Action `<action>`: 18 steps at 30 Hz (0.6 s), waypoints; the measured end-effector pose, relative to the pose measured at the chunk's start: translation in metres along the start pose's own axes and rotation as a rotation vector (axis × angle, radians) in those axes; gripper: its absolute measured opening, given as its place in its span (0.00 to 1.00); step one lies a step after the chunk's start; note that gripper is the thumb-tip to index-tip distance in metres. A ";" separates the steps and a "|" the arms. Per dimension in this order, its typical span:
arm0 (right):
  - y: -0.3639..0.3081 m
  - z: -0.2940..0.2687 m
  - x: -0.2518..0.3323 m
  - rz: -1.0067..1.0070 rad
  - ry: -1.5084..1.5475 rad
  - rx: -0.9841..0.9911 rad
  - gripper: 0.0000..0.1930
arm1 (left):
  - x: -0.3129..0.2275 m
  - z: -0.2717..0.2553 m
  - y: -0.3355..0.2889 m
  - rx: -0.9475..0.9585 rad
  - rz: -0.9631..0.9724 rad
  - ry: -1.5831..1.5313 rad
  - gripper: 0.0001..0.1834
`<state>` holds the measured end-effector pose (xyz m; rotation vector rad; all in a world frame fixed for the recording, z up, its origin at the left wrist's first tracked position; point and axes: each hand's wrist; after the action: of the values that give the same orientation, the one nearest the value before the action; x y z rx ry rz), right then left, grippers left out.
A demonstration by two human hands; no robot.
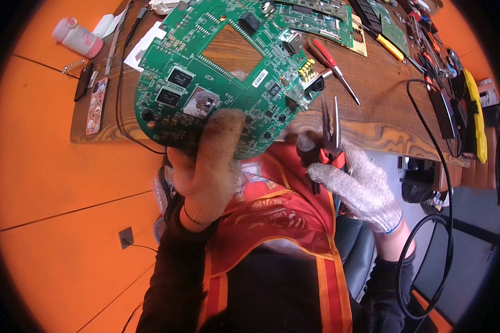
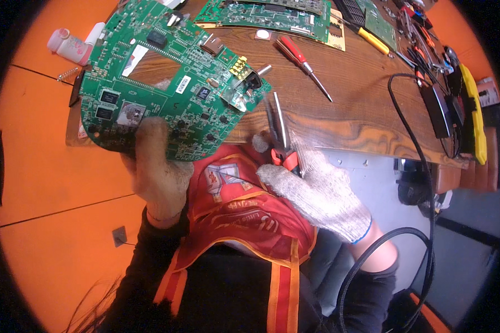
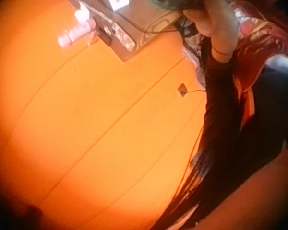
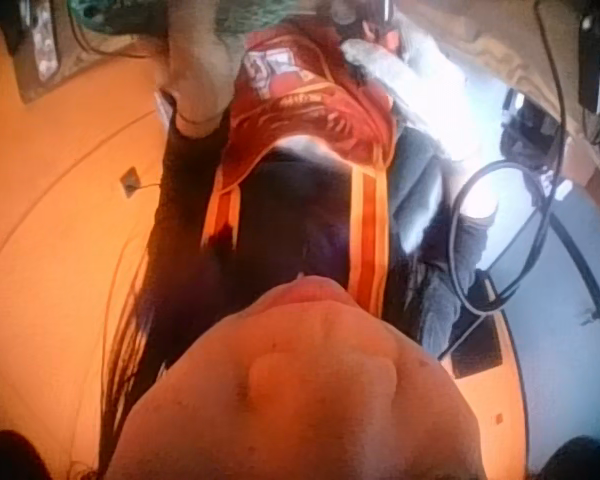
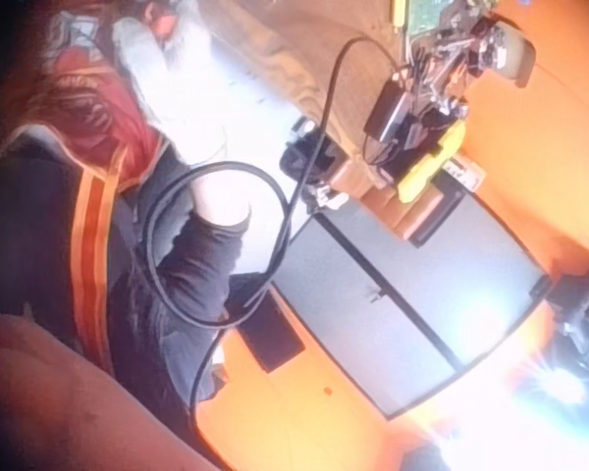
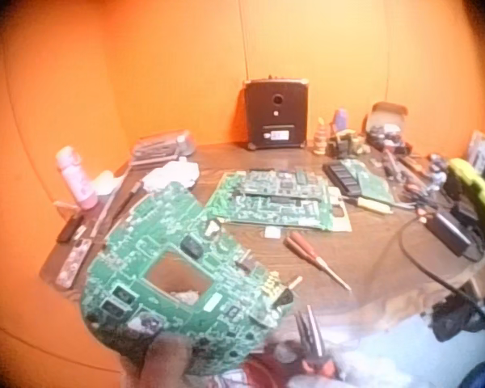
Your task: The person uses a soldering iron to work on a green circuit board, then switches to pliers and a screwdriver to remove and adjust components. The board is flipped and repositioned multiple times during the process.
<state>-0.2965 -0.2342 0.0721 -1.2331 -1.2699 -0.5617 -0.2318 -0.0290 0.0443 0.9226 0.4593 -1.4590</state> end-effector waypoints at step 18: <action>0.005 -0.028 0.023 0.190 -0.857 -0.088 0.18 | -0.001 0.014 0.008 0.145 0.315 0.692 0.12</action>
<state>-0.2746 -0.2508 0.0961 -1.7323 -1.8036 0.0874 -0.2279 -0.0398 0.0554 1.5472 0.6774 -0.8674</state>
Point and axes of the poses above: each hand's wrist, its own y-axis towards the middle knuckle, its own z-axis out of the palm, x = y × z, and after that the axes turned 14 degrees about x, right-handed
